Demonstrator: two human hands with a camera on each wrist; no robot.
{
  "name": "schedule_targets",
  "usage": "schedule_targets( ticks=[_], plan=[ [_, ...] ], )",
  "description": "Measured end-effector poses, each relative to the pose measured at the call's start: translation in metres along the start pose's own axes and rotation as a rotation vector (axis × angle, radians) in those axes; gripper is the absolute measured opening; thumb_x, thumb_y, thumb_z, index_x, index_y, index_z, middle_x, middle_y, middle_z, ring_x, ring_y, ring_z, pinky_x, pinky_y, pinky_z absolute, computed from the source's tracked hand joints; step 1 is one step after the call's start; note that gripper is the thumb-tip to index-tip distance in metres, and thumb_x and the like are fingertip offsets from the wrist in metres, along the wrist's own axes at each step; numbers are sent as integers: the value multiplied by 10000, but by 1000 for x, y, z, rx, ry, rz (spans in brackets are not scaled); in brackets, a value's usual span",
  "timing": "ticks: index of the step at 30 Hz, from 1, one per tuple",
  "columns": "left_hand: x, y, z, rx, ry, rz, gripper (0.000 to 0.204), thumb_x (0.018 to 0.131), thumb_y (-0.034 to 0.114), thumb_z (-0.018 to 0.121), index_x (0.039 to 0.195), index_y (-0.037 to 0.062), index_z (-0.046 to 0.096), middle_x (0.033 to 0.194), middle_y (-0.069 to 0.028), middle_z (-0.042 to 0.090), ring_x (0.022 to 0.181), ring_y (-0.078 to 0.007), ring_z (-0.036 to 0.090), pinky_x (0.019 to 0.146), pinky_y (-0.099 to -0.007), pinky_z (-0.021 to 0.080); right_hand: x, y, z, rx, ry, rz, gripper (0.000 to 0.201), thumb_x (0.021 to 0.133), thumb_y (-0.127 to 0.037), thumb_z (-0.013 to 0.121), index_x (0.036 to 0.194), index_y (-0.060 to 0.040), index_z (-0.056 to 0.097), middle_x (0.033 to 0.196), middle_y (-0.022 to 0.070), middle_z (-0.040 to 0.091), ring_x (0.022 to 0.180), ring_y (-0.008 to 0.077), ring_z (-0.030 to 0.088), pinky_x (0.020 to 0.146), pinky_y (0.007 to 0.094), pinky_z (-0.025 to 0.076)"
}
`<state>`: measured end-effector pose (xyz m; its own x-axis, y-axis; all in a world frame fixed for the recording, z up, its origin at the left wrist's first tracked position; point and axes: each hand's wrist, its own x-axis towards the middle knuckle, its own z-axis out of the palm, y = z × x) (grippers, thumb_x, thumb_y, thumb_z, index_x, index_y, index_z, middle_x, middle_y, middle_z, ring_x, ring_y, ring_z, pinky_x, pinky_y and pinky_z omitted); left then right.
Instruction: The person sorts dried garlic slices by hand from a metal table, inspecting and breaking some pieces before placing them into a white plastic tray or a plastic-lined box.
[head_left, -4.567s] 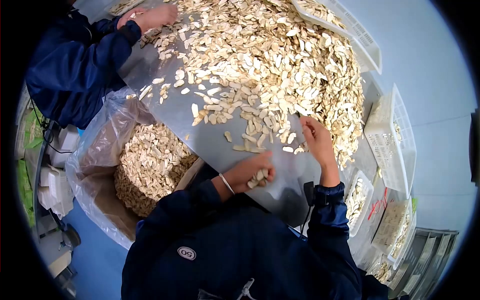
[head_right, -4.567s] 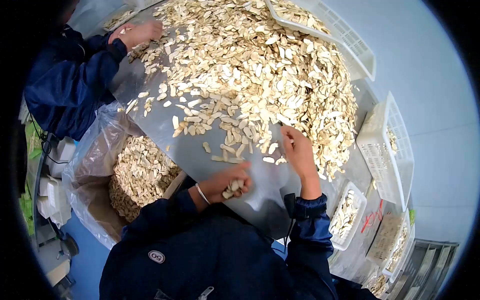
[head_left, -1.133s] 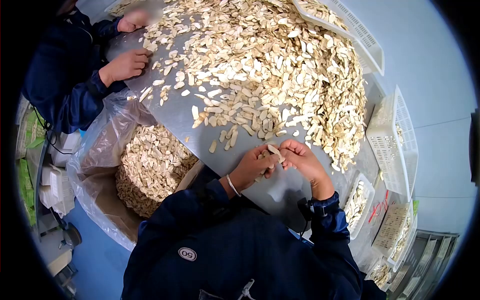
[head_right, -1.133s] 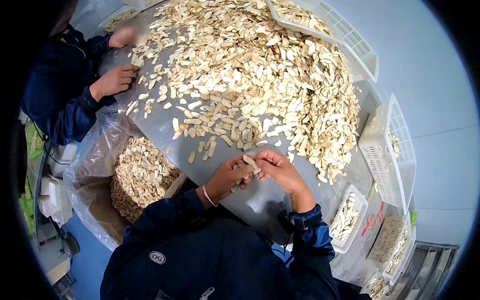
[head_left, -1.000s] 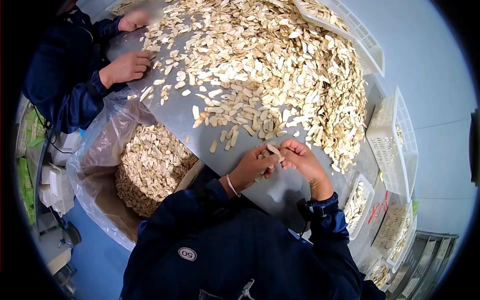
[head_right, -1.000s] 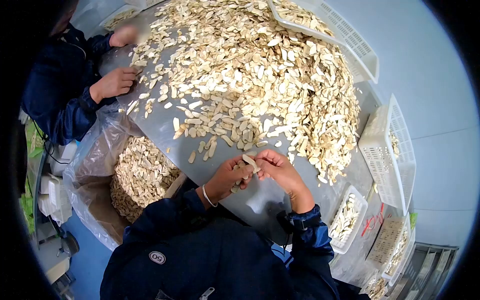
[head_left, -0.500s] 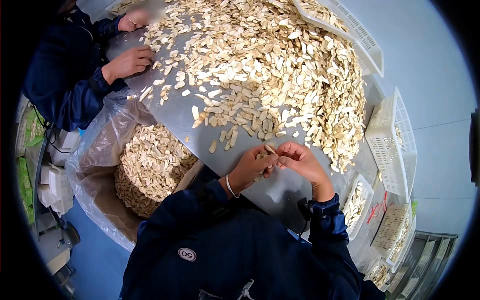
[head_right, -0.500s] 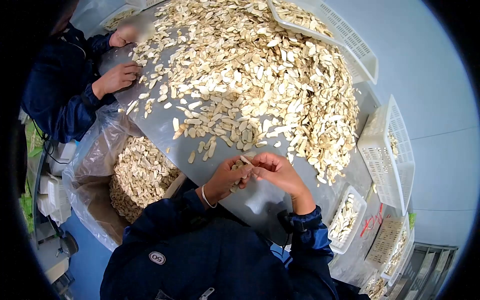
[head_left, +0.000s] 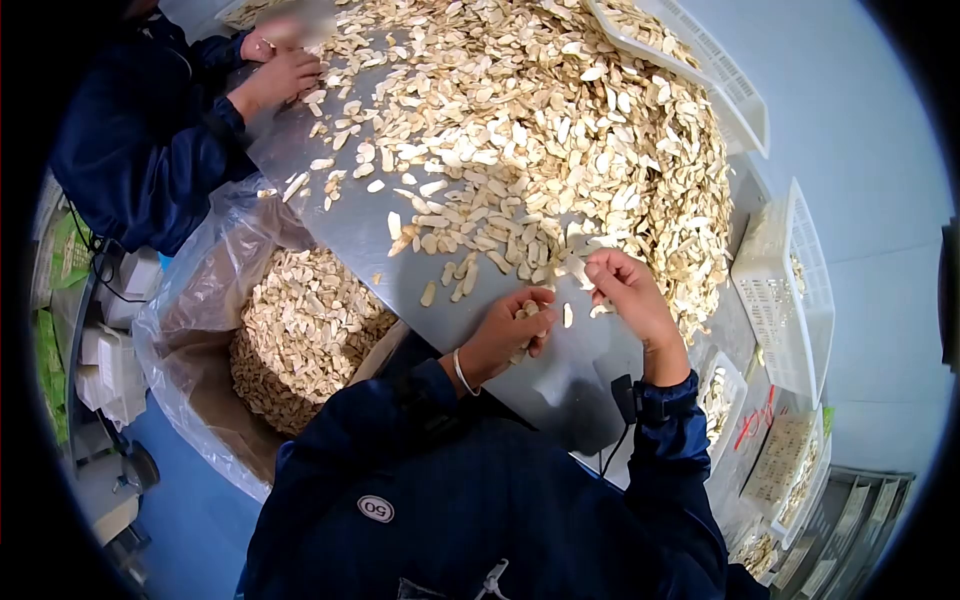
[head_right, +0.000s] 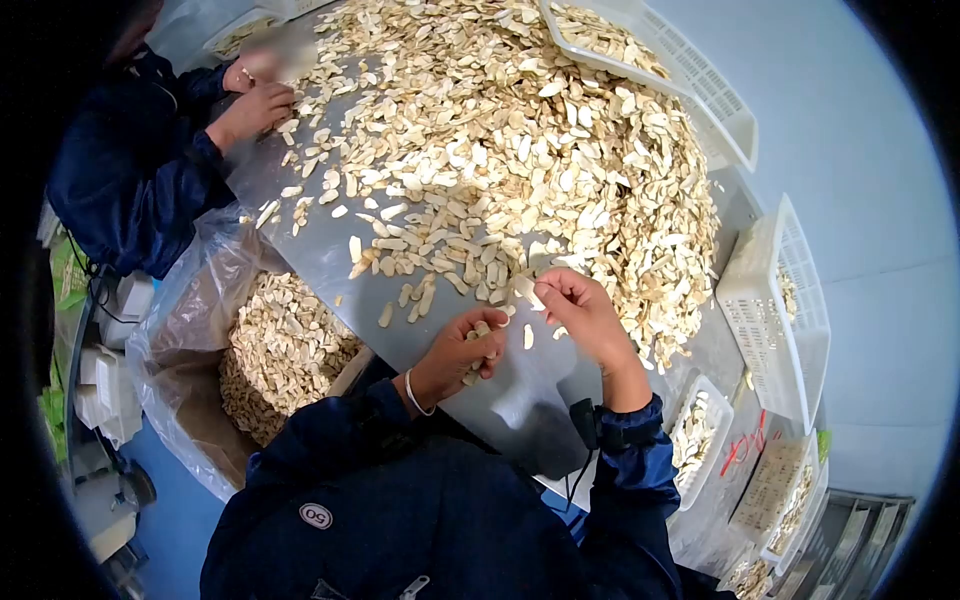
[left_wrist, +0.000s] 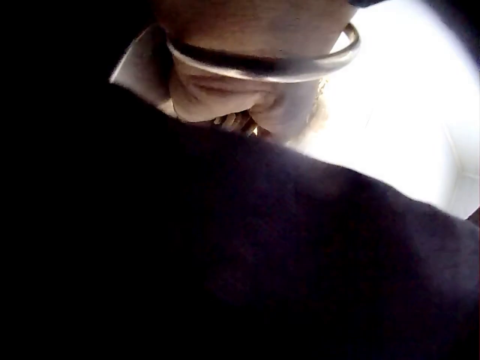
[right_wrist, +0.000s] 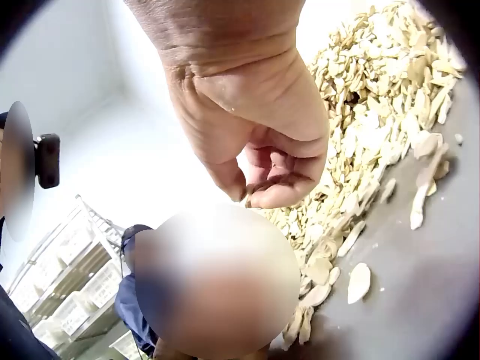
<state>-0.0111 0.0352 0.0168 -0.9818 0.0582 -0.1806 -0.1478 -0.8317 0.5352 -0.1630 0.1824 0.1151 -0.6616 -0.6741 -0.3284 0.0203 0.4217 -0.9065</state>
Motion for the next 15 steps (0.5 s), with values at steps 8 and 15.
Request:
schedule_targets(
  ticks=[8,15],
  plan=[
    [0,10,0,3,-60,-186,206,993,158,620,1169,82,544,866,-18,591,702,-96,579,545,-235,454,38,-63,-18,-210,-395,-82,271,991,-175,605,1222,-34,619,1025,49,699,778,110,683,656,244,551],
    [5,7,-7,-6,-107,-213,189,1003,174,617,1159,94,548,855,-3,601,705,-82,591,538,-216,459,88,-103,-41,160,360,-407,331,999,-212,622,1264,-15,610,1032,43,702,853,102,655,732,239,546]
  ],
)
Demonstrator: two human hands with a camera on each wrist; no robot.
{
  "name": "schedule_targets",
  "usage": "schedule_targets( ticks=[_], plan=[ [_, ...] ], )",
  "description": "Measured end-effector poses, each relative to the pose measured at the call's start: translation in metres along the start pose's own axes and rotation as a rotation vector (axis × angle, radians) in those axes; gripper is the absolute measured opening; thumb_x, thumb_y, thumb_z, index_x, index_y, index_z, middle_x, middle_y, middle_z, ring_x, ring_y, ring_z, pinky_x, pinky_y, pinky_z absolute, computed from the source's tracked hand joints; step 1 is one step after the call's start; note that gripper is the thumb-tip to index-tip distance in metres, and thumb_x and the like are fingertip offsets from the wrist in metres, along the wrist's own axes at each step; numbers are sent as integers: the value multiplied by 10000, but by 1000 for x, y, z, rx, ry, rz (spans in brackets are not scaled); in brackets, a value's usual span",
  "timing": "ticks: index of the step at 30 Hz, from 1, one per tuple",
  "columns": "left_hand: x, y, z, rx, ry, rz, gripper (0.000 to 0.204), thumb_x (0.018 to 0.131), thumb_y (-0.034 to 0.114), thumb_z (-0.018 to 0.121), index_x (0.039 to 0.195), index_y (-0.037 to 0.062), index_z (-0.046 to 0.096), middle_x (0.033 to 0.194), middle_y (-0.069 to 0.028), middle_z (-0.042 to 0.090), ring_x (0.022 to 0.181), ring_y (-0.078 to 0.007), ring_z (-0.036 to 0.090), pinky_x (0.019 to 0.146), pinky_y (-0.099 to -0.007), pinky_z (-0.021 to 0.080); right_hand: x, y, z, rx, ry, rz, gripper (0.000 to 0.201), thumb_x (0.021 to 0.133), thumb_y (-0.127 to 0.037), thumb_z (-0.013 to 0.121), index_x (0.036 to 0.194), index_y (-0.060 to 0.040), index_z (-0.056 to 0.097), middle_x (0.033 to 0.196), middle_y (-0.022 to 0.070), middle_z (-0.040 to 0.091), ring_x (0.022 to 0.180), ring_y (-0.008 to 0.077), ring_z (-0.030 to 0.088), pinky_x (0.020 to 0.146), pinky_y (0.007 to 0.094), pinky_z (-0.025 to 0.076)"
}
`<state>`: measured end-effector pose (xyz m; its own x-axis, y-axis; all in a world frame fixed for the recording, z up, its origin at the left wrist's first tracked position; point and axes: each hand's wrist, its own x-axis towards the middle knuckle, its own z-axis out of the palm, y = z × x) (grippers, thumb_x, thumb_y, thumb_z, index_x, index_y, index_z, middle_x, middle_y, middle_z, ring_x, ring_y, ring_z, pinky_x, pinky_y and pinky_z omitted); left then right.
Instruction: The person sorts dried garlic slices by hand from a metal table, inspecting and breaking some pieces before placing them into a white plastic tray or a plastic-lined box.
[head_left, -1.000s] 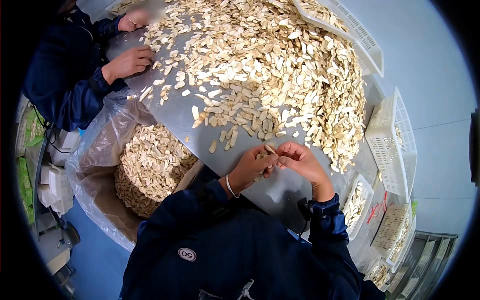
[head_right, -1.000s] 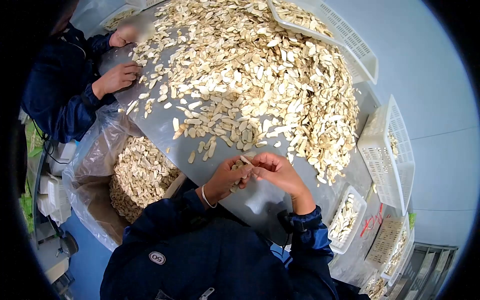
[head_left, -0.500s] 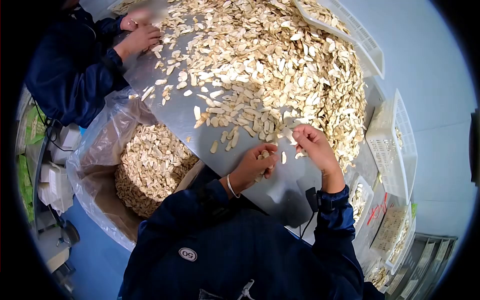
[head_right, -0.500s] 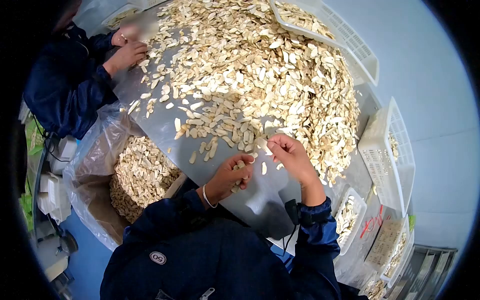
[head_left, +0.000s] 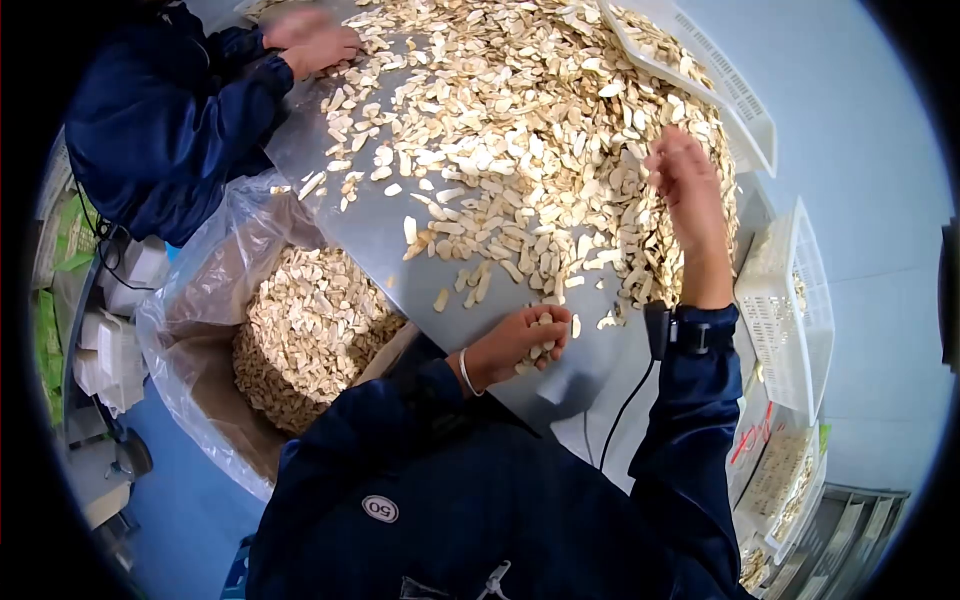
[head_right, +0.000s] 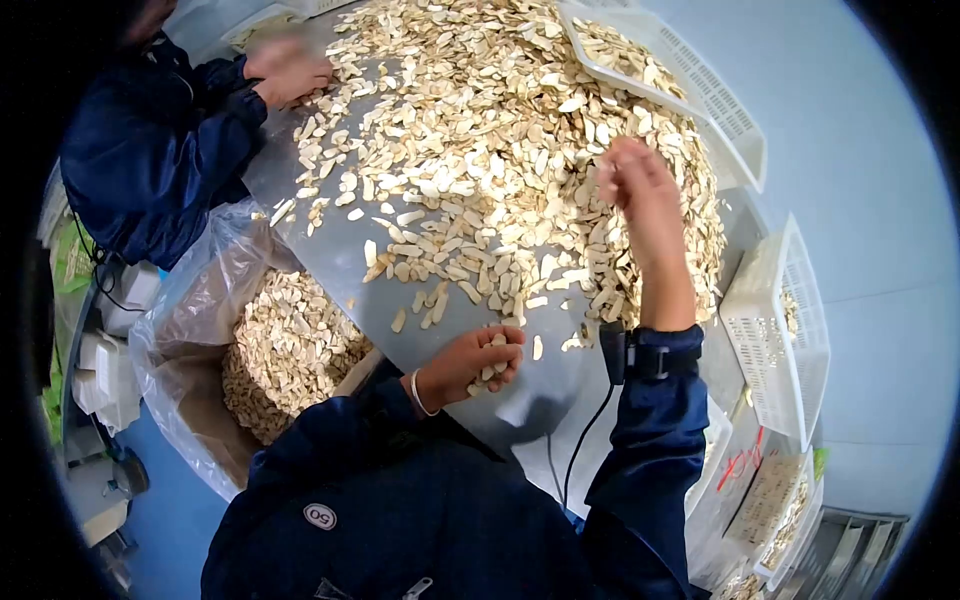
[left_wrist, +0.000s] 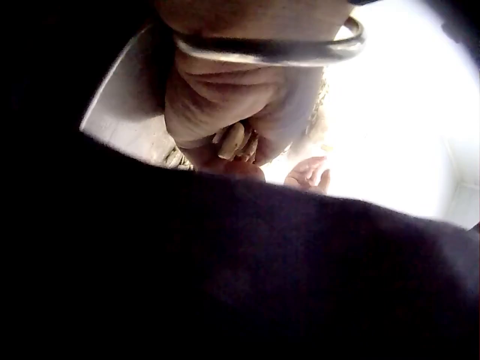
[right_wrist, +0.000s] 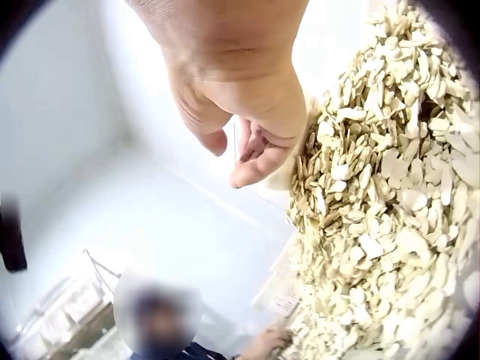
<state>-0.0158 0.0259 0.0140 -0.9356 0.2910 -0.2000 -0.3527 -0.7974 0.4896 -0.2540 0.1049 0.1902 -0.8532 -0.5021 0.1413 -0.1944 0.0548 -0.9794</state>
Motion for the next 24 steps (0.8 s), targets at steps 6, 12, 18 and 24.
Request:
schedule_targets(
  ticks=[6,12,18,24],
  plan=[
    [-2,1,0,-57,-30,4,172,985,192,637,1125,110,584,863,18,619,711,-60,600,552,-212,470,-28,70,42,-836,-468,-51,200,952,-185,601,1020,-26,701,897,151,713,782,285,674,758,378,543],
    [-2,2,0,-57,-9,-17,209,999,174,617,1179,96,543,877,-8,617,702,-84,587,536,-223,448,-57,115,68,-859,-507,-413,291,850,-71,657,1140,-50,660,949,181,665,919,366,652,814,410,538],
    [-1,2,2,-34,8,-23,196,998,199,621,1150,93,557,860,-4,617,705,-82,594,545,-227,453,-57,94,64,-674,-559,-213,268,913,-95,647,1177,-53,661,1013,177,680,833,286,672,778,370,541],
    [1,1,-1,-53,-37,-8,169,999,210,623,1114,99,567,854,0,617,713,-75,601,555,-222,463,-11,125,29,-1226,-89,-315,355,861,-92,663,1216,-102,664,1010,195,667,809,380,660,719,441,539]
  ],
)
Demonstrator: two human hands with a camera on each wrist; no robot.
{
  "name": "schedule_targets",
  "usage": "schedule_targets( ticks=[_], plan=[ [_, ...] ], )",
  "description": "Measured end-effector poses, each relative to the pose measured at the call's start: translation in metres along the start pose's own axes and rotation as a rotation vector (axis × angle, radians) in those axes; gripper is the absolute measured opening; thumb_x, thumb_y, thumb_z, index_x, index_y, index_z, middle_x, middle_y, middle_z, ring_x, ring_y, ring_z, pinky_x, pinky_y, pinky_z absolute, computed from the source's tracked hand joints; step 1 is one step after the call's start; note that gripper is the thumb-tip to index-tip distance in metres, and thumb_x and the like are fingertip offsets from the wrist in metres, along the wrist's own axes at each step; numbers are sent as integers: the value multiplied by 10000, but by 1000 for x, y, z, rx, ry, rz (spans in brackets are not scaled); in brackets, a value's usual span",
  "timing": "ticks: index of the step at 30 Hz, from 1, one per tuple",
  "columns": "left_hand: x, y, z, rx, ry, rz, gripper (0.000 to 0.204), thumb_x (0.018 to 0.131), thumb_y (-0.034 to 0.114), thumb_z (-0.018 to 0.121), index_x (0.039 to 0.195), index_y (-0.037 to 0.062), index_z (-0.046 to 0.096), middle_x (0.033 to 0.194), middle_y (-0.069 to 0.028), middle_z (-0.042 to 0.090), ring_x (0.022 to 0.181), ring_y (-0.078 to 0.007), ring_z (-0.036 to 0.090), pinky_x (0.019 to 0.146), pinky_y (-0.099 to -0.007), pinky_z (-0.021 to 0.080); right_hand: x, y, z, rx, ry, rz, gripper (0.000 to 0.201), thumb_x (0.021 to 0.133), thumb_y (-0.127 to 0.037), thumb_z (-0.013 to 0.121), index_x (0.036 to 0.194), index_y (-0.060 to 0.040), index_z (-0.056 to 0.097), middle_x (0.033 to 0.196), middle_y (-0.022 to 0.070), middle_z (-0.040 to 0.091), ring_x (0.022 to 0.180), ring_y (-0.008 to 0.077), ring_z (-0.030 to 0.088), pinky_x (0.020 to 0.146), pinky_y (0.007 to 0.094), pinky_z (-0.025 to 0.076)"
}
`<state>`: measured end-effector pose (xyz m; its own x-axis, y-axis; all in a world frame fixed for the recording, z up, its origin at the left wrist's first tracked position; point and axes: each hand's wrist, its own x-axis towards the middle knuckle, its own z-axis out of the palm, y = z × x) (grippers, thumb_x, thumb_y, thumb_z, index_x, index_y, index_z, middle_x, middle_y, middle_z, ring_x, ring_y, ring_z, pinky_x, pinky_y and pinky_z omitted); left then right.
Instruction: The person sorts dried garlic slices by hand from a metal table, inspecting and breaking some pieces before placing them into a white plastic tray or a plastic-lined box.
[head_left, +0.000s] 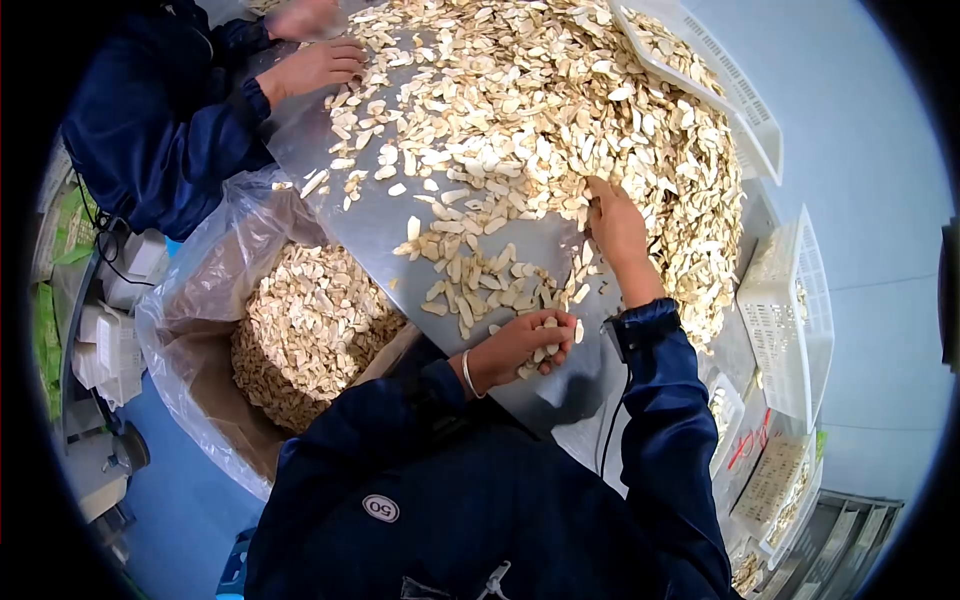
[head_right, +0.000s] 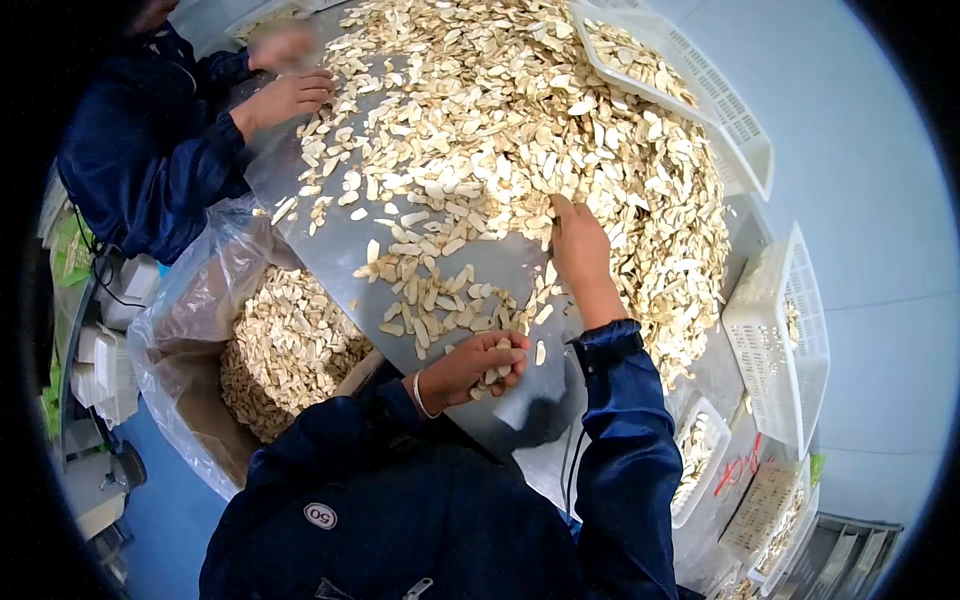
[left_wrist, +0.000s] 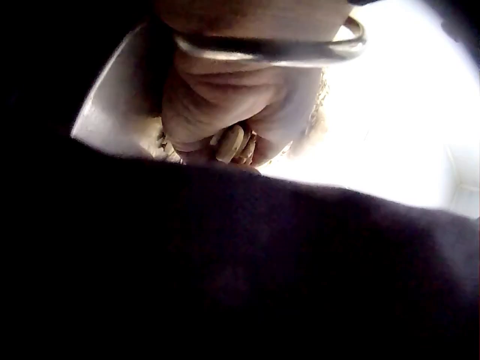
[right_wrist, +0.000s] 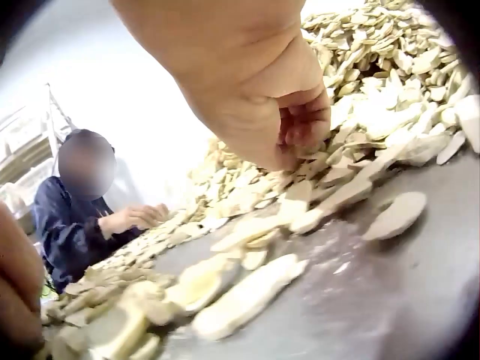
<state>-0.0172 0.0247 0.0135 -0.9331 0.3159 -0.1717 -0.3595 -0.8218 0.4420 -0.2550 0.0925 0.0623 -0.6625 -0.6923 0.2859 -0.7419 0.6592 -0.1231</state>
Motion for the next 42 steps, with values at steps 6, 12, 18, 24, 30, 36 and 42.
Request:
schedule_targets(
  ticks=[6,12,18,24,30,36,42],
  plan=[
    [0,0,0,-12,2,2,173,1004,196,616,1136,98,565,860,-3,619,713,-77,602,548,-219,462,-16,11,1,319,19,47,177,891,-130,681,1039,-57,745,801,96,655,678,236,620,630,342,500],
    [-1,3,2,7,3,-3,162,1009,215,607,1121,103,578,860,6,612,720,-69,601,557,-215,466,-33,23,2,891,-216,440,205,966,-164,655,1013,24,723,651,-49,578,561,41,491,531,228,424],
    [1,0,-5,-88,-21,-4,238,1047,299,515,1152,90,562,881,-3,618,711,-82,595,546,-220,460,-51,29,-18,1016,-517,367,191,977,-184,638,1066,-35,719,759,-41,635,654,36,536,588,217,439],
    [1,4,-5,-221,-39,34,295,1059,324,448,1186,79,553,902,-35,619,717,-108,590,550,-222,479,-57,-6,-76,1048,-990,185,261,972,-245,671,1143,-52,713,898,-46,674,792,40,569,686,218,469],
    [1,-2,-8,-165,-30,32,320,1061,329,431,1173,65,574,966,-59,624,806,-125,608,556,-230,487,-42,12,-10,416,-198,169,240,913,-180,694,1077,-6,702,794,97,664,666,181,615,640,325,502],
    [-3,3,-4,-243,19,44,334,1051,335,441,1178,64,588,994,-62,634,834,-149,621,568,-243,490,-44,6,-3,363,-103,71,175,865,-176,711,841,-15,644,728,148,614,655,307,607,647,389,492],
    [2,0,-10,-235,-12,29,383,1053,381,423,1199,67,589,987,-62,647,816,-162,629,553,-255,486,-59,19,-15,837,-402,393,234,939,-234,697,839,-31,641,684,-19,581,640,79,493,599,270,415]
  ],
)
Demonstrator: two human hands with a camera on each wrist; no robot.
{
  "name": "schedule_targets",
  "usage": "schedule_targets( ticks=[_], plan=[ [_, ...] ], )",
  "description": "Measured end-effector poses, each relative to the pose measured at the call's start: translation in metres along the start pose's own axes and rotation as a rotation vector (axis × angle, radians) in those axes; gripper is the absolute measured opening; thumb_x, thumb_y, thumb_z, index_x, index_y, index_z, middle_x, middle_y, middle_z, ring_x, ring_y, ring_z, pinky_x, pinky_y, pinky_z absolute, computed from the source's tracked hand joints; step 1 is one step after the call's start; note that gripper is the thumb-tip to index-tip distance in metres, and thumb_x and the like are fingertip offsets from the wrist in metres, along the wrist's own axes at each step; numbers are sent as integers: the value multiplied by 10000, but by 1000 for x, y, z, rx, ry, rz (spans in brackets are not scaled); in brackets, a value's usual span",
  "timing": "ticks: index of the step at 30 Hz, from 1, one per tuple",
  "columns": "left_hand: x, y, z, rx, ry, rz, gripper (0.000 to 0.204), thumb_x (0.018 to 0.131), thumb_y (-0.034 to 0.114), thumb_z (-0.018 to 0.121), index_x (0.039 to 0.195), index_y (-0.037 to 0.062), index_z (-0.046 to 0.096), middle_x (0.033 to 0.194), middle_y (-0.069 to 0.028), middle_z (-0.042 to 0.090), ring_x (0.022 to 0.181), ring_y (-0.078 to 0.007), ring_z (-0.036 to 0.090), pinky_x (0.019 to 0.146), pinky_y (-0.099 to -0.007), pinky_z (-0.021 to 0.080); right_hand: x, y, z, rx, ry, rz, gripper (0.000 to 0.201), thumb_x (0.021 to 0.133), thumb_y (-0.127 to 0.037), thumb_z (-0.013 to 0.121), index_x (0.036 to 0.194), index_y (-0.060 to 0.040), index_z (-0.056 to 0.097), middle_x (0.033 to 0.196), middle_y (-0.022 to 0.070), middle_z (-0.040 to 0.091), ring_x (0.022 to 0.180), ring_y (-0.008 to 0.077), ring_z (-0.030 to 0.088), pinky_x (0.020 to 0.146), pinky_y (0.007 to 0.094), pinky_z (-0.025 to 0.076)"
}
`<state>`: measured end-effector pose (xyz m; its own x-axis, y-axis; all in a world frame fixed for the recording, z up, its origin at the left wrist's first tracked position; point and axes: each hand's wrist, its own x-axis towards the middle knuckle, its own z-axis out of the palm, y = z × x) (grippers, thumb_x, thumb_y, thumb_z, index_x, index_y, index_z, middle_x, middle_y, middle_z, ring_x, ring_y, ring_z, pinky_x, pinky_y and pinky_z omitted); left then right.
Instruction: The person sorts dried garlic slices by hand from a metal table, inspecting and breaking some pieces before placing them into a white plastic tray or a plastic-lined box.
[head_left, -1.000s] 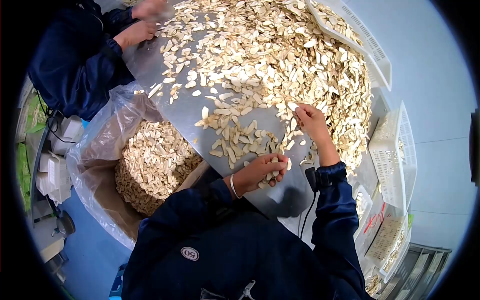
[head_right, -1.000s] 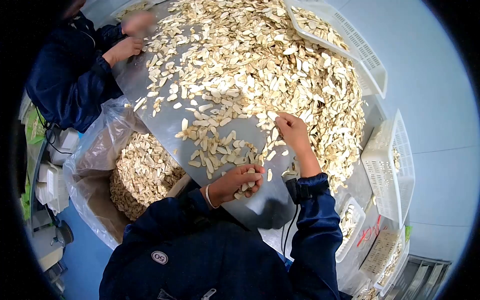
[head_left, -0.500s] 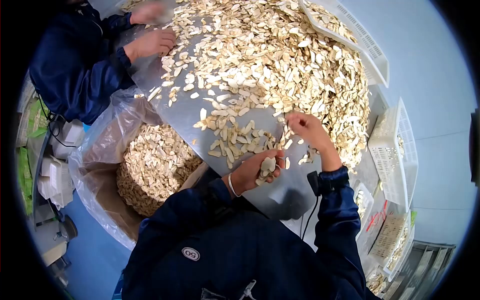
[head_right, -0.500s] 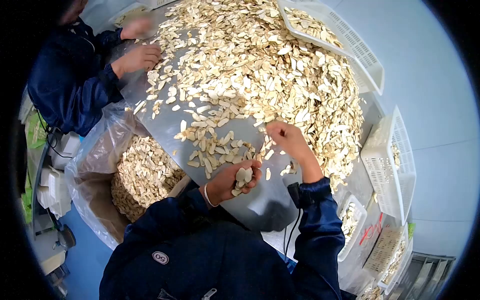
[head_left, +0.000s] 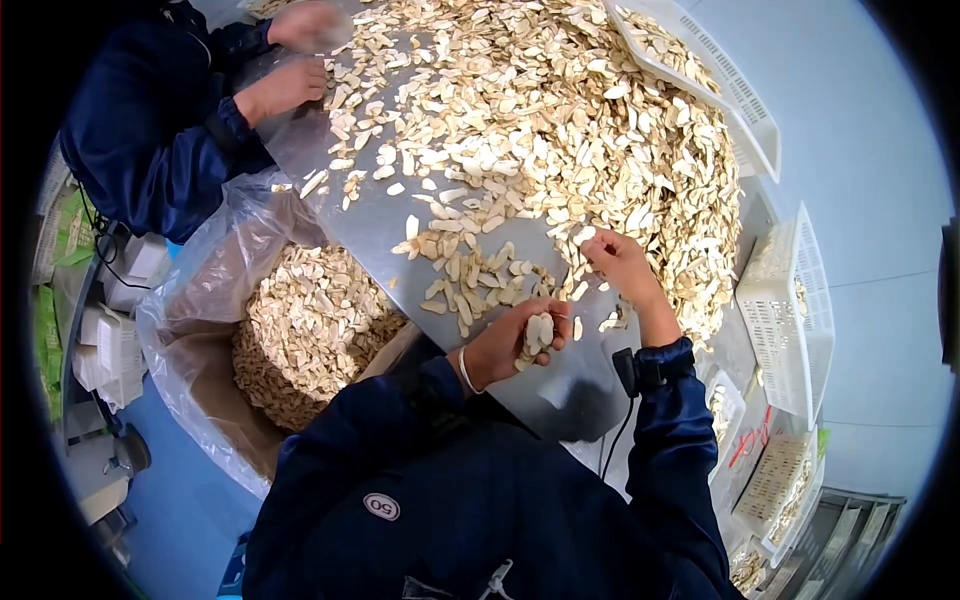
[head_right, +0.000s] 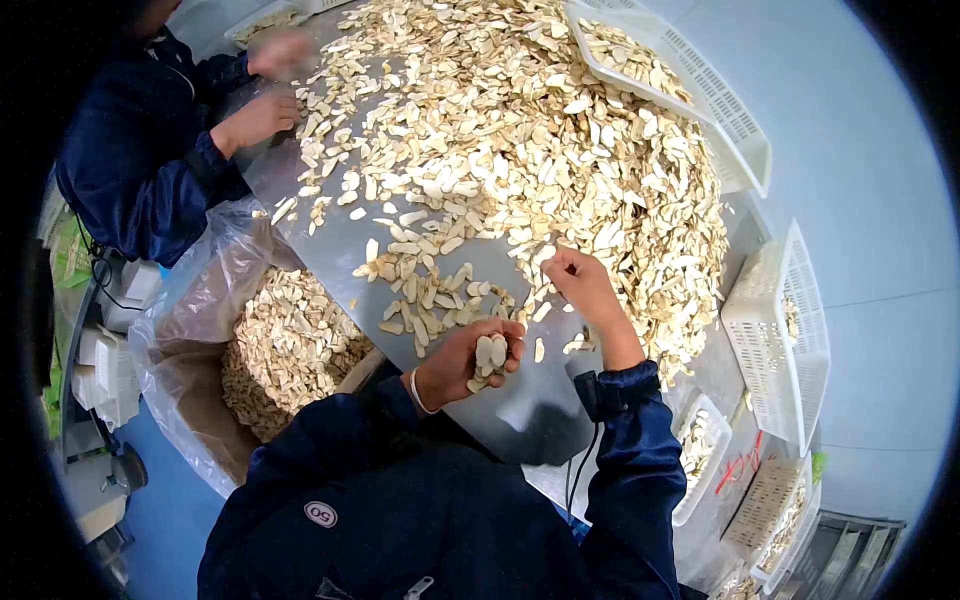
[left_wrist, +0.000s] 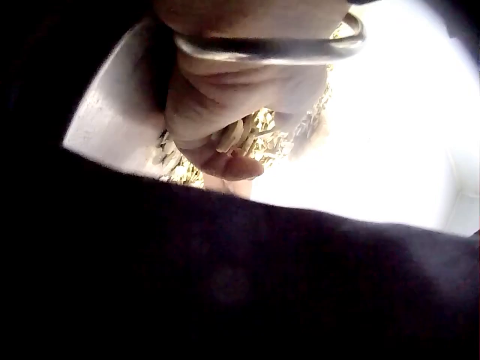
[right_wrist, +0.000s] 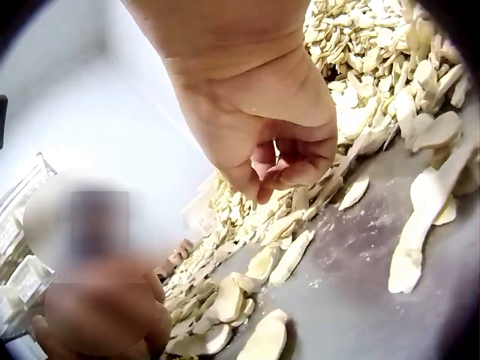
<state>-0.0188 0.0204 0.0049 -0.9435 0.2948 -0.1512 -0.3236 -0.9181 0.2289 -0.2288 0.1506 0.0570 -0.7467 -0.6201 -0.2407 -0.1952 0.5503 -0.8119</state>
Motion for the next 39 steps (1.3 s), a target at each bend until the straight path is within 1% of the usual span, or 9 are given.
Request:
schedule_targets(
  ticks=[5,8,12,15,23,26,30,34,39],
  plan=[
    [-3,5,5,-82,5,28,420,1063,433,411,1203,75,578,966,-52,641,789,-159,623,549,-255,482,-24,-42,-14,88,-625,74,205,958,-255,699,1030,-66,728,806,-60,606,712,47,509,633,228,425],
    [-3,3,8,-60,22,30,397,1062,424,434,1206,81,571,990,-52,632,804,-153,614,558,-249,482,-12,-38,-2,-60,-503,-127,215,967,-244,680,1059,-54,724,816,-55,625,722,53,534,647,237,446],
    [-4,-1,5,60,15,38,331,1055,382,474,1191,91,557,996,-44,609,814,-135,593,569,-231,472,14,-31,25,-313,119,-250,206,918,-205,674,1054,-56,714,737,104,634,656,201,603,639,324,491],
    [-4,-1,3,82,-7,12,300,1050,364,491,1177,98,546,974,-35,595,804,-117,580,567,-221,462,23,-31,37,-580,187,-353,179,896,-181,677,1022,-59,710,721,119,637,644,236,620,632,341,497],
    [-3,0,3,108,-56,-14,284,1052,344,480,1174,97,549,959,-13,594,786,-91,582,563,-214,459,5,-35,19,-389,-323,-274,171,907,-181,698,1018,-51,712,632,51,568,593,139,539,594,299,451],
    [-2,-1,2,134,-62,-11,305,1061,345,457,1190,88,556,962,-8,595,789,-85,583,558,-214,467,11,-48,26,-455,30,-315,214,896,-179,706,1070,-56,722,684,74,602,621,162,579,619,308,477],
    [-5,1,5,132,-65,6,297,1051,338,474,1191,87,554,961,-6,600,791,-85,586,558,-214,471,44,-35,39,-589,317,-459,208,895,-143,636,1074,-77,717,905,177,684,805,368,656,729,421,524],
    [-6,1,2,130,-36,-4,298,1038,345,511,1188,90,547,951,-16,607,798,-92,599,565,-214,462,42,-39,41,-642,183,-352,104,876,-127,643,946,-64,686,894,179,668,814,363,659,721,424,524],
    [-3,-1,1,137,-70,0,296,1028,354,528,1186,104,551,955,-11,611,799,-87,601,562,-213,458,20,-33,31,-326,106,-184,197,905,-198,671,840,-14,648,697,104,620,624,193,591,625,327,483]
  ],
)
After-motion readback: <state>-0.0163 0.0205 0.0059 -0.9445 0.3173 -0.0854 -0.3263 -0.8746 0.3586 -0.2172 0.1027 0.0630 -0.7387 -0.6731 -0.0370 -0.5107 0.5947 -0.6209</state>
